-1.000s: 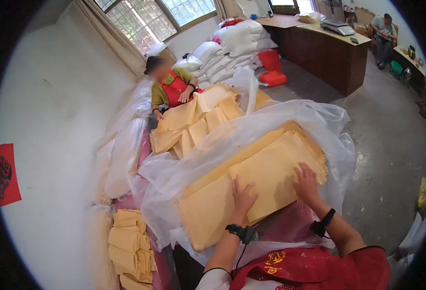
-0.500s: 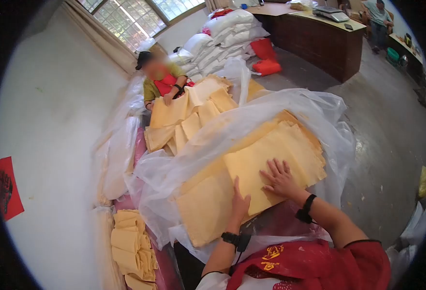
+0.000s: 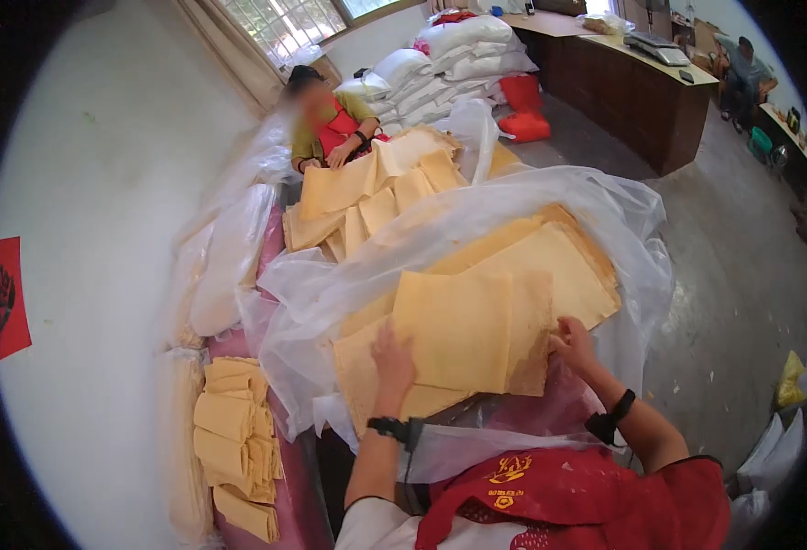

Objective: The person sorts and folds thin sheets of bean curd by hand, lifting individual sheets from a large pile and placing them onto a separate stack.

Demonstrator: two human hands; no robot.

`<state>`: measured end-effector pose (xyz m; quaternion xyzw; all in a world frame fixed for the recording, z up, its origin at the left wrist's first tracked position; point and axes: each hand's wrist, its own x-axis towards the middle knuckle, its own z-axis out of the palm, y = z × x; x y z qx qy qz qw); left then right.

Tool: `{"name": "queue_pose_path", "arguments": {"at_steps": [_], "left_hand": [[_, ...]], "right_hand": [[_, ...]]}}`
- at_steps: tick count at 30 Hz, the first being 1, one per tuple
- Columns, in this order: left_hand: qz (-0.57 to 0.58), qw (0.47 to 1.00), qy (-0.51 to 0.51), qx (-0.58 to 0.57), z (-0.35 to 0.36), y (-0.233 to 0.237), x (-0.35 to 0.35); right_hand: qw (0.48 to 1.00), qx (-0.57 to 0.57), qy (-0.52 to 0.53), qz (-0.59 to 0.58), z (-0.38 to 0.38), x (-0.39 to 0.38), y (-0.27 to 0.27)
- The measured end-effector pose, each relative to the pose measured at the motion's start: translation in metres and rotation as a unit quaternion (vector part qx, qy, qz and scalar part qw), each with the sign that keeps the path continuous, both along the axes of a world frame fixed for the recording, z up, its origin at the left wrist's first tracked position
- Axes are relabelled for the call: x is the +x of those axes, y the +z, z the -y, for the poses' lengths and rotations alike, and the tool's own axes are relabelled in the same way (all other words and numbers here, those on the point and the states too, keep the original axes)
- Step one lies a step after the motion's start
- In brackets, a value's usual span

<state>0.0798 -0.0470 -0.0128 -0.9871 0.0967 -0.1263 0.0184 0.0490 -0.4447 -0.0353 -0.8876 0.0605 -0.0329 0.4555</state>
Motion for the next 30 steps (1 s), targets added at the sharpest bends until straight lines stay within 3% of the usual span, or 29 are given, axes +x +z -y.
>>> {"name": "queue_pose_path", "arguments": {"at_steps": [1, 3, 4, 6, 7, 9, 11, 12, 14, 16, 17, 18, 19, 20, 22, 23, 25, 26, 28, 29, 30], "left_hand": [[0.018, 0.999, -0.032, -0.019, 0.004, -0.033, 0.002], [-0.082, 0.977, -0.176, -0.091, 0.063, 0.001, -0.036], [-0.117, 0.972, -0.183, -0.092, 0.090, 0.010, -0.049], [-0.152, 0.966, -0.178, -0.108, 0.120, 0.007, -0.066], [-0.124, 0.971, -0.177, -0.105, 0.130, 0.003, -0.070], [-0.086, 0.977, -0.163, -0.111, 0.136, -0.007, -0.073], [0.040, 0.969, -0.171, -0.173, 0.130, -0.030, -0.074], [0.046, 0.971, -0.156, -0.176, 0.121, -0.033, -0.077], [0.036, 0.898, -0.172, -0.402, 0.099, -0.037, -0.088], [0.083, 0.898, -0.107, -0.419, 0.085, -0.050, -0.090], [-0.003, 0.776, 0.035, -0.630, 0.077, -0.065, -0.090], [-0.086, 0.586, 0.174, -0.787, 0.068, -0.072, -0.092], [-0.192, 0.582, 0.265, -0.744, 0.061, -0.016, -0.097], [-0.188, 0.583, 0.267, -0.744, 0.057, -0.027, -0.094], [-0.077, 0.542, 0.172, -0.819, 0.055, -0.058, -0.084], [-0.071, 0.541, 0.173, -0.820, 0.053, -0.058, -0.083], [-0.090, 0.484, 0.160, -0.856, 0.050, -0.052, -0.083], [-0.086, 0.482, 0.161, -0.857, 0.048, -0.050, -0.084], [0.018, 0.623, 0.147, -0.768, 0.047, -0.030, -0.095], [0.016, 0.623, 0.148, -0.768, 0.045, -0.021, -0.100], [0.112, 0.789, 0.144, -0.586, 0.041, -0.013, -0.107]], "right_hand": [[1.000, -0.003, -0.001, 0.002, 0.002, -0.005, -0.016], [0.987, 0.132, 0.007, -0.087, 0.002, -0.016, -0.055], [0.988, 0.121, 0.014, -0.090, 0.001, -0.019, -0.052], [0.930, 0.302, -0.024, -0.209, -0.013, -0.025, -0.031], [0.934, 0.288, -0.014, -0.213, -0.018, -0.026, -0.023], [0.864, 0.430, 0.027, -0.259, -0.031, -0.027, -0.006], [0.865, 0.417, 0.065, -0.272, -0.049, -0.031, 0.019], [0.859, 0.415, 0.089, -0.286, -0.058, -0.032, 0.029], [0.866, 0.385, 0.146, -0.283, -0.079, -0.032, 0.051], [0.866, 0.343, 0.325, -0.162, -0.103, -0.028, 0.096], [0.864, 0.344, 0.329, -0.164, -0.111, -0.018, 0.101], [0.906, 0.068, 0.416, 0.038, -0.120, -0.006, 0.105], [0.833, -0.215, 0.450, 0.239, -0.129, 0.002, 0.105], [0.832, -0.213, 0.452, 0.242, -0.136, 0.012, 0.098], [0.755, -0.341, 0.478, 0.292, -0.145, 0.038, 0.068], [0.749, -0.350, 0.493, 0.273, -0.149, 0.047, 0.051], [0.738, -0.347, 0.506, 0.281, -0.150, 0.052, 0.045], [0.733, -0.344, 0.513, 0.286, -0.151, 0.055, 0.041], [0.724, -0.354, 0.509, 0.303, -0.151, 0.057, 0.034], [0.719, -0.363, 0.501, 0.318, -0.151, 0.057, 0.030], [0.721, -0.361, 0.501, 0.313, -0.151, 0.057, 0.027]]}}
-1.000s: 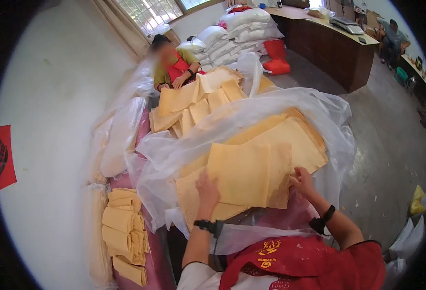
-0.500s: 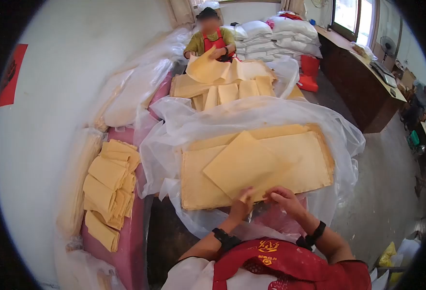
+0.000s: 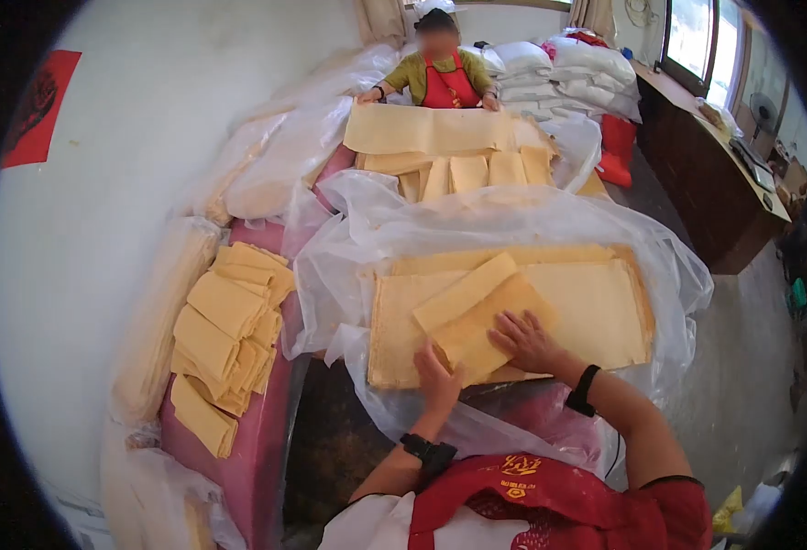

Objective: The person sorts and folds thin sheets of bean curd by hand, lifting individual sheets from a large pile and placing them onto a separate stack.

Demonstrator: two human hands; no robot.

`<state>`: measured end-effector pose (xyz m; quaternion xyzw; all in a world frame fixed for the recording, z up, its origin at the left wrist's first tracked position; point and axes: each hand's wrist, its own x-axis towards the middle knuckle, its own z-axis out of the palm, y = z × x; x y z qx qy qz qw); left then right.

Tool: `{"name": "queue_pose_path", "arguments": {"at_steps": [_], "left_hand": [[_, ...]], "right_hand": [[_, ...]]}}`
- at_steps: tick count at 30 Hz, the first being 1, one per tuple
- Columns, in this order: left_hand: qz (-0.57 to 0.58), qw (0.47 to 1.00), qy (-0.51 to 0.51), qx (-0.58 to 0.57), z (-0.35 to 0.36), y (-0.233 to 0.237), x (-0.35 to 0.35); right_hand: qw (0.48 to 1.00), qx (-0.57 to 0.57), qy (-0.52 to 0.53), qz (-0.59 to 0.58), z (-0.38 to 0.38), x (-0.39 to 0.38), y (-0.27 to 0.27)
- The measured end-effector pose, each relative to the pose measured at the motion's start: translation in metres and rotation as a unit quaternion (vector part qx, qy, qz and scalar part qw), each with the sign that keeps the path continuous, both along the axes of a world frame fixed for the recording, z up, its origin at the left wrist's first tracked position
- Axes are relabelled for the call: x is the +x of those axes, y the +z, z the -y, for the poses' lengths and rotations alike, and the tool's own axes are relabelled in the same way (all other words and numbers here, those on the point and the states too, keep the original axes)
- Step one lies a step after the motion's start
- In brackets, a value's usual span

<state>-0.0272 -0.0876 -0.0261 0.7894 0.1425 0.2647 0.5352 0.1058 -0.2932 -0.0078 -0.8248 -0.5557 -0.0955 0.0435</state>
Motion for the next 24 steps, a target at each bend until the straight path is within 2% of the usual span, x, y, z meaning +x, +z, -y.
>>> {"name": "queue_pose_path", "arguments": {"at_steps": [1, 2, 4, 6, 8, 9, 11, 12, 14, 15, 17, 18, 20, 21, 23, 24], "left_hand": [[0.033, 0.965, 0.049, 0.255, -0.001, 0.007, -0.007], [0.028, 0.965, 0.047, 0.256, -0.001, 0.015, -0.011], [-0.035, 0.902, -0.181, 0.391, -0.001, 0.033, -0.015], [-0.035, 0.891, -0.185, 0.412, 0.002, 0.047, -0.014], [0.001, 0.833, -0.120, 0.540, 0.003, 0.055, -0.013], [0.003, 0.833, -0.122, 0.540, 0.003, 0.066, -0.014], [0.030, 0.804, -0.113, 0.582, 0.004, 0.085, -0.020], [0.030, 0.804, -0.117, 0.582, 0.004, 0.080, -0.021], [-0.028, 0.780, -0.199, 0.592, 0.003, 0.064, -0.019], [-0.027, 0.780, -0.198, 0.593, 0.002, 0.059, -0.014], [-0.192, 0.809, -0.255, 0.494, -0.003, 0.045, -0.002], [-0.193, 0.808, -0.254, 0.496, -0.015, 0.029, 0.006], [-0.144, 0.907, -0.322, 0.230, -0.050, 0.004, 0.021], [-0.144, 0.908, -0.319, 0.232, -0.063, 0.014, 0.026], [-0.285, 0.875, -0.338, 0.201, -0.079, 0.036, 0.038], [-0.284, 0.875, -0.338, 0.201, -0.082, 0.033, 0.044]], "right_hand": [[1.000, -0.015, -0.002, 0.024, -0.002, 0.001, -0.001], [0.998, -0.030, -0.003, 0.047, -0.005, 0.001, -0.003], [0.998, -0.036, -0.007, 0.043, -0.010, 0.000, -0.009], [0.998, -0.040, -0.015, 0.050, -0.015, 0.002, 0.000], [0.986, -0.139, -0.042, -0.083, -0.018, -0.009, 0.026], [0.986, -0.139, -0.045, -0.083, -0.016, -0.009, 0.030], [0.963, -0.202, -0.024, -0.176, -0.012, -0.012, 0.032], [0.963, -0.202, -0.027, -0.178, -0.012, -0.013, 0.032], [0.950, -0.231, -0.005, -0.210, -0.015, -0.011, 0.034], [0.951, -0.230, -0.005, -0.209, -0.017, -0.009, 0.034], [0.951, -0.221, -0.008, -0.215, -0.021, -0.004, 0.031], [0.951, -0.220, -0.007, -0.216, -0.018, 0.000, 0.041], [0.937, -0.235, -0.069, -0.250, -0.005, 0.022, 0.072], [0.938, -0.233, -0.066, -0.249, 0.007, 0.041, 0.067], [0.917, -0.042, -0.076, -0.389, 0.036, 0.076, 0.041], [0.917, -0.041, -0.076, -0.389, 0.035, 0.079, 0.029]]}}
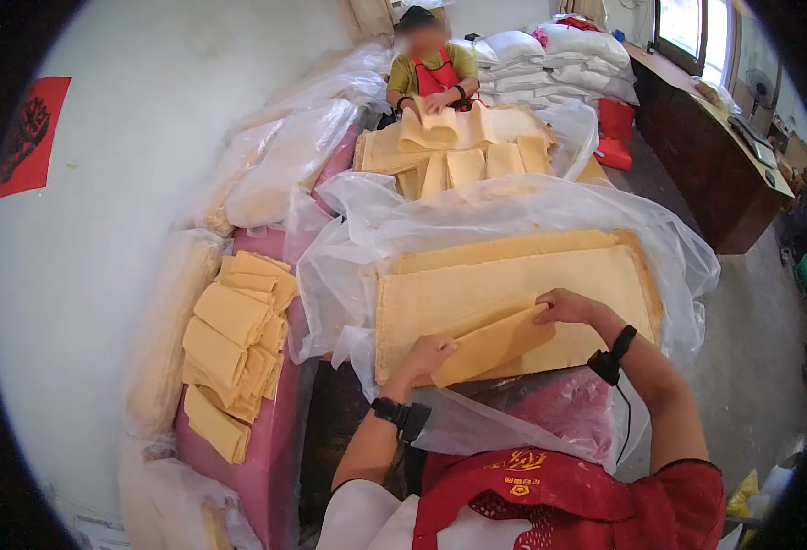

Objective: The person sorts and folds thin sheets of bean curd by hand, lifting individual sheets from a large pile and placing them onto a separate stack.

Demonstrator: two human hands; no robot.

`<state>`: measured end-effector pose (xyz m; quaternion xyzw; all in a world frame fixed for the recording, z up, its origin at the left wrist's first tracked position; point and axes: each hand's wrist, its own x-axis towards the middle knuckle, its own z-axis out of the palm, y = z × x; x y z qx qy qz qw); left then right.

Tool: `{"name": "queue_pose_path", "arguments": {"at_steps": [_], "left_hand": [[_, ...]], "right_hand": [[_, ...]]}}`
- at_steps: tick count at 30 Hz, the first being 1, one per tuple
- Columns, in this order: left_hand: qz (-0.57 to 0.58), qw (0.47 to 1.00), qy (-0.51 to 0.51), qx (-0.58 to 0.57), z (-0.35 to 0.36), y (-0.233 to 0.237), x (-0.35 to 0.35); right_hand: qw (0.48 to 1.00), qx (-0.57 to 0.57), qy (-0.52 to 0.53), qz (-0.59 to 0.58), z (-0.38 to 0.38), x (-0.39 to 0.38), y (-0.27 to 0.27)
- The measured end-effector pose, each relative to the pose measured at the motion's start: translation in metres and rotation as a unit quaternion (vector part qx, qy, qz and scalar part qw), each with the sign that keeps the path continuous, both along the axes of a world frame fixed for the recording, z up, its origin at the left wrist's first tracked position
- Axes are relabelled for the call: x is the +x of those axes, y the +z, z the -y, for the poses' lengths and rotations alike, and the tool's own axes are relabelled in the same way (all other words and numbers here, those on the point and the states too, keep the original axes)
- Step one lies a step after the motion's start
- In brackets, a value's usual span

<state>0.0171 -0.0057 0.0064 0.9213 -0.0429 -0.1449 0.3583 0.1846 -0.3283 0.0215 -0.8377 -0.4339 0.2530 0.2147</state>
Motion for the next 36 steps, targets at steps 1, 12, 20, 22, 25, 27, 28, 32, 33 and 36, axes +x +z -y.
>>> {"name": "queue_pose_path", "arguments": {"at_steps": [1, 12, 20, 22, 25, 27, 28, 32, 33, 36], "left_hand": [[0.014, 0.999, 0.007, 0.028, -0.004, -0.007, 0.010], [0.367, 0.881, -0.046, 0.295, 0.067, -0.014, 0.013], [0.308, 0.918, -0.005, 0.248, 0.072, -0.043, 0.013], [0.338, 0.915, -0.013, 0.221, 0.063, -0.023, -0.002], [0.284, 0.934, -0.019, 0.217, 0.048, -0.009, -0.016], [0.296, 0.916, -0.030, 0.270, 0.040, -0.014, -0.023], [0.304, 0.899, -0.053, 0.311, 0.034, -0.017, -0.027], [0.162, 0.968, -0.004, 0.190, 0.005, -0.018, -0.038], [0.279, 0.948, 0.052, 0.143, -0.011, -0.015, -0.053], [0.323, 0.897, 0.274, 0.126, -0.069, 0.041, -0.128]], "right_hand": [[0.986, 0.064, -0.124, -0.094, -0.001, -0.001, -0.015], [0.930, 0.023, -0.346, 0.119, -0.039, -0.028, -0.047], [0.909, 0.088, -0.093, 0.396, -0.059, -0.082, -0.048], [0.945, 0.098, -0.028, 0.310, -0.066, -0.094, -0.050], [0.944, 0.044, 0.008, 0.326, -0.057, -0.089, -0.026], [0.939, 0.054, -0.003, 0.340, -0.045, -0.085, -0.029], [0.935, 0.053, -0.026, 0.349, -0.044, -0.079, -0.031], [0.954, 0.002, -0.003, 0.301, -0.044, -0.059, -0.023], [0.958, 0.075, -0.039, 0.275, -0.046, -0.059, -0.013], [0.939, 0.193, -0.104, 0.267, -0.049, -0.062, 0.012]]}}
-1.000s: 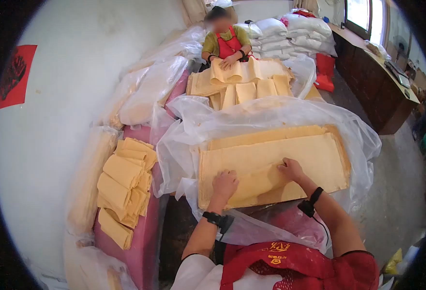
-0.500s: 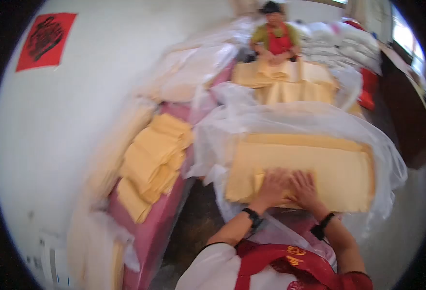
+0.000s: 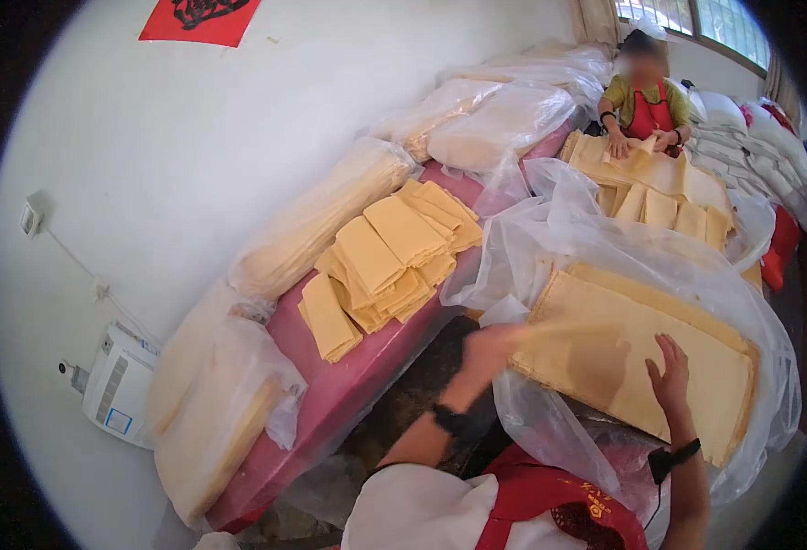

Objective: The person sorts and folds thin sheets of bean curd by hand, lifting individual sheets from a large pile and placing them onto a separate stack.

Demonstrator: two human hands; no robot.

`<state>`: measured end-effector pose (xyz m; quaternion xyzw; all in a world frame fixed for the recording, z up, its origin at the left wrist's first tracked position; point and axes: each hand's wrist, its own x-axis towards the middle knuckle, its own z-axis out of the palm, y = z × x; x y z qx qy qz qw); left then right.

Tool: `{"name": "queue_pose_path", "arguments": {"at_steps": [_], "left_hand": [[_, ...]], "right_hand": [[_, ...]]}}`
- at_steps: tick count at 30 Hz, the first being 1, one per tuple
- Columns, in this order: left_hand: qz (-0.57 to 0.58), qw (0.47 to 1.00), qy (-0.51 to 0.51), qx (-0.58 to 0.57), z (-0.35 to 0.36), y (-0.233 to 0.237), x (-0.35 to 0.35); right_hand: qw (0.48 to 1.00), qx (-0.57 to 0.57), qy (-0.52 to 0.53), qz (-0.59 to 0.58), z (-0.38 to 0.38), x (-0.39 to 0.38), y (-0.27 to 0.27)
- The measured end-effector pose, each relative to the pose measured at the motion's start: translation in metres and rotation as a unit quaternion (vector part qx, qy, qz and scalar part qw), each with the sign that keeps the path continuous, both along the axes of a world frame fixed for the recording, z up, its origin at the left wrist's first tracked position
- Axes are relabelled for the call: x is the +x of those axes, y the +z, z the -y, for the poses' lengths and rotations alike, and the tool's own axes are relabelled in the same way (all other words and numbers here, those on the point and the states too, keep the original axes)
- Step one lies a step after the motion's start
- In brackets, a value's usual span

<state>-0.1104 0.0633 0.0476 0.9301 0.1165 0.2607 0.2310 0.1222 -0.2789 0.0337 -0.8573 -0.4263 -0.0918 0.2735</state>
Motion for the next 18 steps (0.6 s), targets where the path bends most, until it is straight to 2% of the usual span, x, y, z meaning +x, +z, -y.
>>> {"name": "queue_pose_path", "arguments": {"at_steps": [1, 2, 3, 4, 5, 6, 8, 9, 11, 12, 14, 16, 17, 18], "left_hand": [[0.044, 0.992, 0.101, 0.060, -0.016, 0.028, -0.032], [0.122, 0.976, 0.175, 0.043, -0.038, 0.042, -0.066], [0.115, 0.963, 0.229, 0.087, -0.048, 0.084, -0.096], [0.127, 0.906, 0.346, 0.207, -0.077, 0.072, -0.126], [0.145, 0.873, 0.387, 0.259, -0.107, 0.073, -0.155], [0.047, 0.862, 0.416, 0.287, -0.074, 0.142, -0.163], [-0.007, 0.807, 0.480, 0.343, -0.144, 0.113, -0.192], [-0.003, 0.817, 0.465, 0.342, -0.177, 0.083, -0.205], [-0.124, 0.824, 0.456, 0.311, -0.222, 0.031, -0.222], [-0.117, 0.831, 0.444, 0.315, -0.218, 0.027, -0.209], [-0.034, 0.861, 0.328, 0.388, -0.183, 0.014, -0.169], [-0.084, 0.921, 0.306, 0.226, -0.094, 0.033, -0.096], [-0.033, 0.979, 0.190, 0.071, -0.068, 0.024, -0.067], [-0.080, 0.986, 0.148, -0.006, -0.025, 0.034, -0.037]], "right_hand": [[0.999, 0.009, -0.012, -0.036, 0.004, 0.001, -0.002], [0.997, 0.019, -0.025, -0.074, 0.007, 0.002, -0.008], [0.997, 0.008, -0.022, -0.076, 0.010, 0.003, -0.021], [0.996, 0.005, -0.028, -0.085, 0.007, -0.003, -0.029], [0.996, -0.014, -0.018, -0.087, 0.004, -0.007, -0.037], [0.996, -0.034, -0.014, -0.087, 0.005, -0.011, -0.042], [0.995, -0.040, 0.021, -0.090, -0.012, -0.027, -0.040], [0.996, -0.037, 0.037, -0.068, -0.019, -0.035, -0.049], [0.998, -0.031, 0.040, -0.045, -0.030, -0.045, -0.062], [0.996, -0.044, 0.063, -0.041, -0.035, -0.051, -0.067], [0.995, -0.056, 0.073, -0.039, -0.039, -0.059, -0.070], [0.993, -0.081, 0.081, 0.007, -0.037, -0.068, -0.070], [0.993, -0.088, 0.078, 0.005, -0.036, -0.073, -0.066], [0.992, -0.098, 0.079, 0.014, -0.036, -0.076, -0.062]]}}
